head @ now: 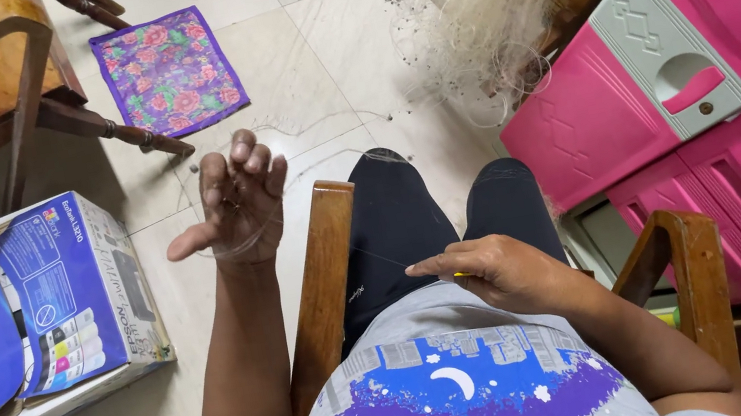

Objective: Repairing a fine-mesh fishing net using a small yellow net needle

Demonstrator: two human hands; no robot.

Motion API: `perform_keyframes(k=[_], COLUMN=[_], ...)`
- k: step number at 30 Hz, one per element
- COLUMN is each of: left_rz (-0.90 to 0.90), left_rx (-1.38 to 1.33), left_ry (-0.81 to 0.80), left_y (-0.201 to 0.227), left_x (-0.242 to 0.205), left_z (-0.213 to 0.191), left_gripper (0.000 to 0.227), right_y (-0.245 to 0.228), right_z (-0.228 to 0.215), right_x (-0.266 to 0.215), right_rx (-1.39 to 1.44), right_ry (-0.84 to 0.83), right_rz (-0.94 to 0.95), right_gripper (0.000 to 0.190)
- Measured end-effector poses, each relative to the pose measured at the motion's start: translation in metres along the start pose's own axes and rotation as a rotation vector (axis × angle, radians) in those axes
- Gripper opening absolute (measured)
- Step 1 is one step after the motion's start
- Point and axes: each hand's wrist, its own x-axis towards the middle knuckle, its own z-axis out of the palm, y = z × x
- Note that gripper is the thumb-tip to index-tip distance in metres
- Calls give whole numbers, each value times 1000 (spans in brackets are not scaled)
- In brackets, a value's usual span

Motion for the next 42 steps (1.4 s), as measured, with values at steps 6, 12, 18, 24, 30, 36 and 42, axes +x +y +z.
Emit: perform_keyframes(k=[6,12,18,24,30,36,42], left_rz=[-69,-164,-285,-366,-362,-333,-353], left_rx=[-128,-315,-286,-236,-225,-150,-133], left_ry=[41,19,-10,27,3,-29,-77], left_y=[-25,-35,-50,-82,-103,-98,-98], left_x=[9,5,-4,-30,-43,-44,-39], left_z=[57,58,39,22,17,23,27], left_gripper=[74,79,97,104,99,101,113], right_y=[4,-14,-34,-29,-23,-21,-31], right_z=[-1,-5,-19,-44,-47,-52,-46], right_x=[-5,-12,-18,-41,-27,-4,13], right_rx=[-28,-36,-67,45,-248,-476,-702], right_ry=[15,-36,42,153,435,630,772], right_rz=[8,-93,-155,-183,-272,-342,-382], right_gripper=[36,34,42,64,58,31,14])
